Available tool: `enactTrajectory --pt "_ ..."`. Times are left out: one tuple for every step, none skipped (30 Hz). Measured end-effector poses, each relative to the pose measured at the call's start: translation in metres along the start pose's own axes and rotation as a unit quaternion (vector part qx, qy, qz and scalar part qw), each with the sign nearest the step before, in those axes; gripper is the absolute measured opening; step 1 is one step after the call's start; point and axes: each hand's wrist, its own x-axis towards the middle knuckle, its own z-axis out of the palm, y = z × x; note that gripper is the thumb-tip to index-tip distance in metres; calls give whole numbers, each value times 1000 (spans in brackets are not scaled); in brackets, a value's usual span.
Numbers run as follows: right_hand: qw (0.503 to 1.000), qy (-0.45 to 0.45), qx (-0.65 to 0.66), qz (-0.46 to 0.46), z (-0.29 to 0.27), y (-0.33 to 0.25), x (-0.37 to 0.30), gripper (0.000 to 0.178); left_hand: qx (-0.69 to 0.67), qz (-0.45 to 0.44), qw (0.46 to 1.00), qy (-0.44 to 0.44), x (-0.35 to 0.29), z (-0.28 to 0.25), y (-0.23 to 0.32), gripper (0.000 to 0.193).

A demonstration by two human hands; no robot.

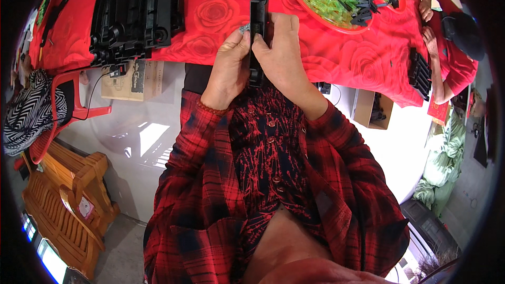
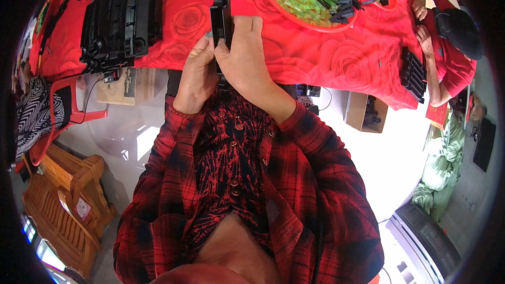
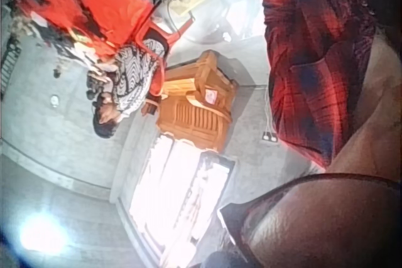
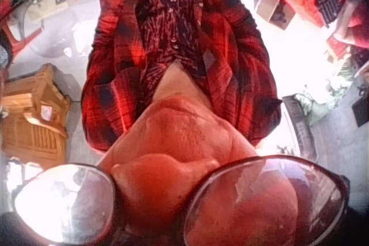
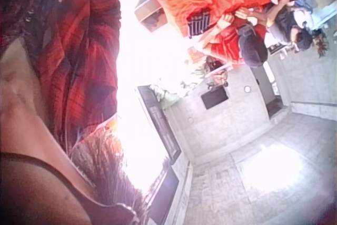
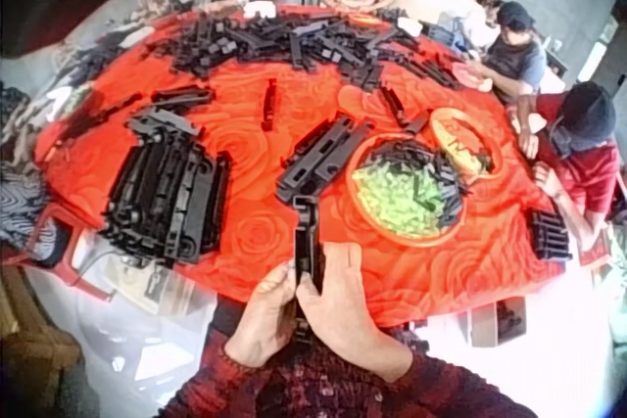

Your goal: The person inserts small components into plastic housing units by hand for assembly.

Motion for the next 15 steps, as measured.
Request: enactTrajectory --pt "1000 -5 -10 -9 0 1 0 41 0 0 1000 0 0 0 0 21" --pt "1000 -5 -10 -8 0 2 0 41 5 3 1000 -8 0 0 0 21" --pt "1000 -4 -13 -3 1 4 0 40 10 7 1000 -16 0 0 -1 21" --pt "1000 -3 -15 2 2 6 -1 39 10 7 1000 -16 0 -1 -1 21" --pt "1000 -3 -15 2 2 8 0 39 18 9 1000 -16 1 -2 -2 21" --pt "1000 -4 -17 -2 3 10 0 39 26 12 999 -15 1 -2 -2 20" --pt "1000 -4 -20 -7 2 11 0 40 26 12 999 -15 1 -2 -2 20" --pt "1000 -4 -19 -6 2 11 -1 40 26 11 1000 -13 1 -1 -2 20" --pt "1000 2 -11 -4 2 11 -1 40 25 10 1000 -12 0 0 -1 20" --pt "1000 8 -3 -1 1 11 -1 40 26 10 1000 -12 0 1 0 20" --pt "1000 8 -2 -1 0 10 -1 40 14 3 1000 -11 -2 4 1 20" --pt "1000 8 18 11 -2 10 0 39 3 -3 1000 -9 -2 5 2 20" --pt "999 8 37 23 -3 9 1 38 4 -3 1000 -9 -2 5 2 20" --pt "999 7 38 22 -2 8 1 38 -13 2 1000 0 -2 5 0 20" --pt "999 5 45 26 -2 7 1 36 -29 6 1000 8 -1 5 -1 21"
